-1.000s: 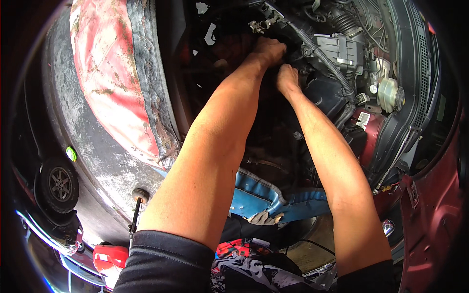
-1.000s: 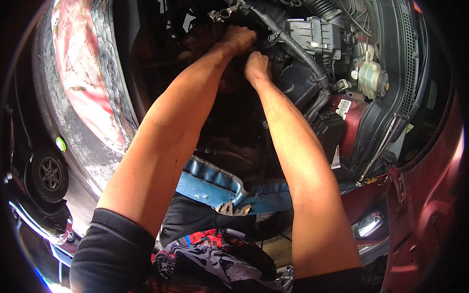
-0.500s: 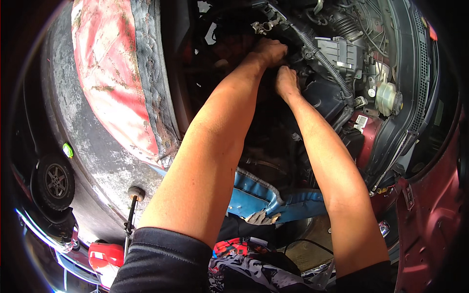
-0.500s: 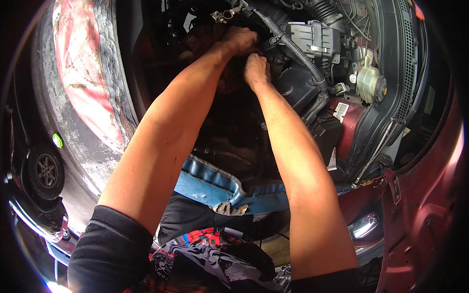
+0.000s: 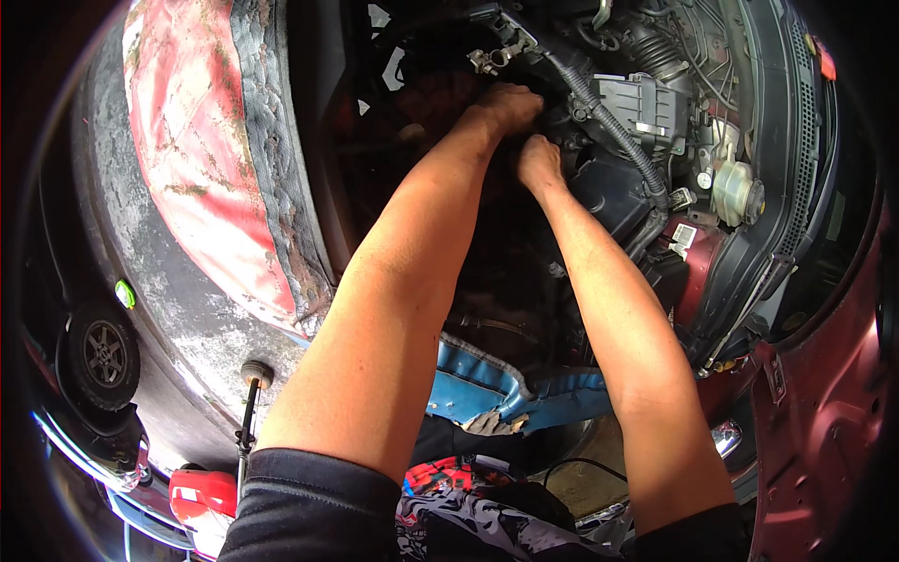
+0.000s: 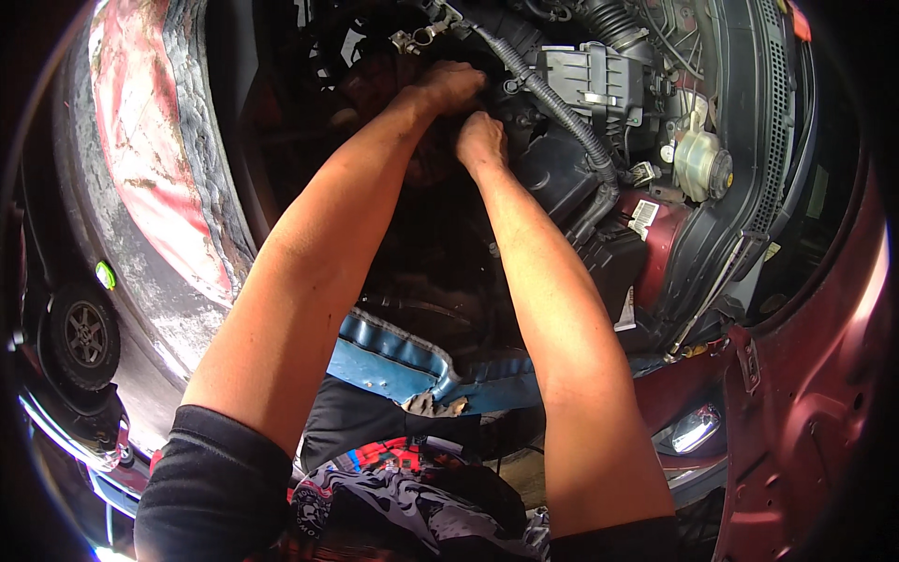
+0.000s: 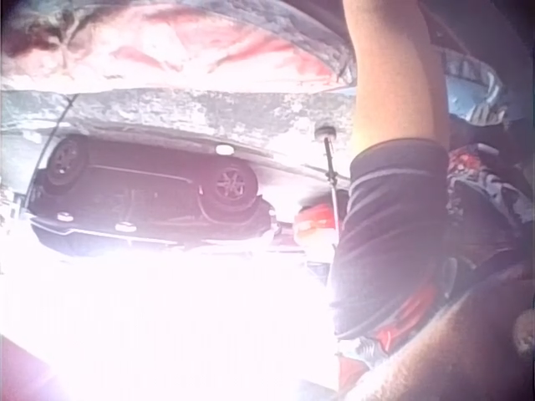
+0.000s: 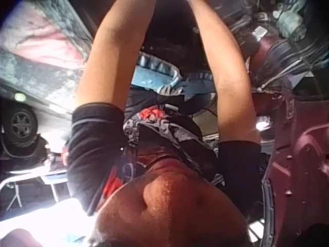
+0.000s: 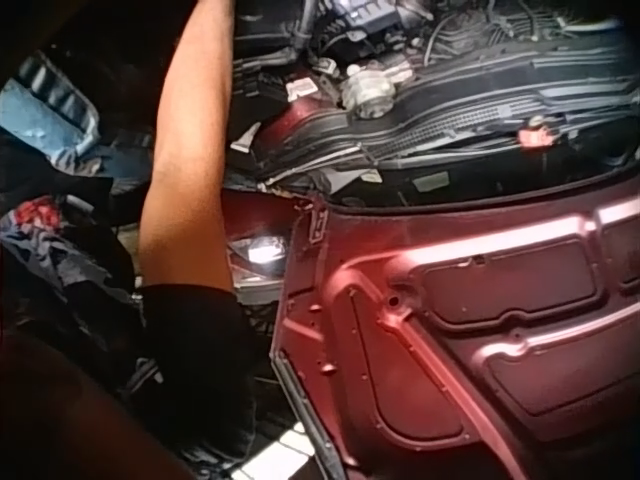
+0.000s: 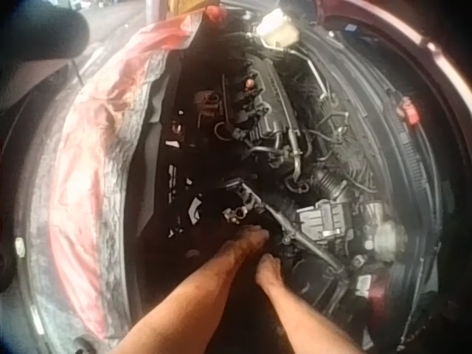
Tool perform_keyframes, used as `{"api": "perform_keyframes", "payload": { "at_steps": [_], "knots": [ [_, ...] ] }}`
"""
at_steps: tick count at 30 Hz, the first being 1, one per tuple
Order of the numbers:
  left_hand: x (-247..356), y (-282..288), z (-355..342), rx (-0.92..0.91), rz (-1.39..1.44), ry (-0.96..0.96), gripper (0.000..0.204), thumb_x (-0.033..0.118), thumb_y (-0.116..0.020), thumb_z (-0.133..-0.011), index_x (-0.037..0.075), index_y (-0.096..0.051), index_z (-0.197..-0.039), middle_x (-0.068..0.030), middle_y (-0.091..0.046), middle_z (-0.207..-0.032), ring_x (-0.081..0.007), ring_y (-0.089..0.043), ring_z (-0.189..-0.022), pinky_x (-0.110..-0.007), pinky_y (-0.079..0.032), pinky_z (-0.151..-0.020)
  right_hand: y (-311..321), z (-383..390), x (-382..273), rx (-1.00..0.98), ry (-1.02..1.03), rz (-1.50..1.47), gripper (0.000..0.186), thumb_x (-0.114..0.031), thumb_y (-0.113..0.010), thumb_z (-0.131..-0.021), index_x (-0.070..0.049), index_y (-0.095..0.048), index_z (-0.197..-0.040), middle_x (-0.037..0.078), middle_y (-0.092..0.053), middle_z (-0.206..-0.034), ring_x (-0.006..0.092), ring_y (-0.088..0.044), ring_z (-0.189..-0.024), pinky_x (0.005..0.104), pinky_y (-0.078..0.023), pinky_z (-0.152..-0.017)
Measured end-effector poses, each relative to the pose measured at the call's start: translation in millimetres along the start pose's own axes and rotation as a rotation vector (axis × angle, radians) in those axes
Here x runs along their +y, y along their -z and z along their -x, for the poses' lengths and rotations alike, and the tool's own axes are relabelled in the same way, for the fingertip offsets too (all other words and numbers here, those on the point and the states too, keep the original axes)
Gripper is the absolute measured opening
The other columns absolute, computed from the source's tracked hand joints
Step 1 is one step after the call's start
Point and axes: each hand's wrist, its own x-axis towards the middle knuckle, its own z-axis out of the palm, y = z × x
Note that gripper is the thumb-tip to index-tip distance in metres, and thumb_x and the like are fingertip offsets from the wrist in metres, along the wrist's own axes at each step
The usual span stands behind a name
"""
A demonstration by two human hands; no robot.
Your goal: Replacing or routing air intake hose components and associated wiring harnesses within a vehicle engine bay.
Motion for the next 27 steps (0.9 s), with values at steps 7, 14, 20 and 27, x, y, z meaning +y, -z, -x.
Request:
{"api": "perform_keyframes", "payload": {
  "at_steps": [7,14,20,27],
  "knots": [
    [-3,2,2,0.015,-0.006,-0.003,0.027,0.028,-0.067,-0.077,0.014,-0.068,-0.100,-0.0104,-0.067,-0.104,-0.0320,-0.061,-0.103,-0.041,-0.049,-0.088,-2,0,-4,-0.029,0.091,0.075,0.024,-0.003,-0.049,-0.084,0.002,-0.066,-0.100,0.027,-0.062,-0.109,0.0407,-0.059,-0.105,0.0461,-0.050,-0.088],
    [1,5,2,-0.035,-0.014,0.027,0.026,0.027,-0.063,-0.079,0.015,-0.068,-0.102,-0.0080,-0.067,-0.107,-0.0287,-0.061,-0.106,-0.038,-0.048,-0.090,6,13,-12,0.034,0.089,0.086,0.024,-0.002,-0.045,-0.085,0.002,-0.067,-0.094,0.025,-0.064,-0.104,0.0405,-0.061,-0.101,0.0466,-0.052,-0.084],
    [-2,0,-1,-0.002,-0.028,-0.003,0.029,0.033,-0.066,-0.078,0.016,-0.068,-0.102,-0.0100,-0.067,-0.104,-0.0307,-0.061,-0.102,-0.040,-0.049,-0.087,2,10,-12,0.031,0.024,0.045,0.028,-0.006,-0.040,-0.088,0.003,-0.066,-0.095,0.025,-0.063,-0.107,0.0405,-0.061,-0.102,0.0470,-0.051,-0.086],
    [-1,2,-3,-0.012,-0.027,-0.003,0.032,0.035,-0.067,-0.077,0.015,-0.068,-0.101,-0.0101,-0.067,-0.103,-0.0314,-0.062,-0.100,-0.042,-0.050,-0.085,-6,4,-7,0.051,-0.038,0.011,0.039,-0.015,-0.031,-0.093,0.002,-0.065,-0.102,0.024,-0.060,-0.114,0.0400,-0.058,-0.107,0.0479,-0.047,-0.093]
  ]
}}
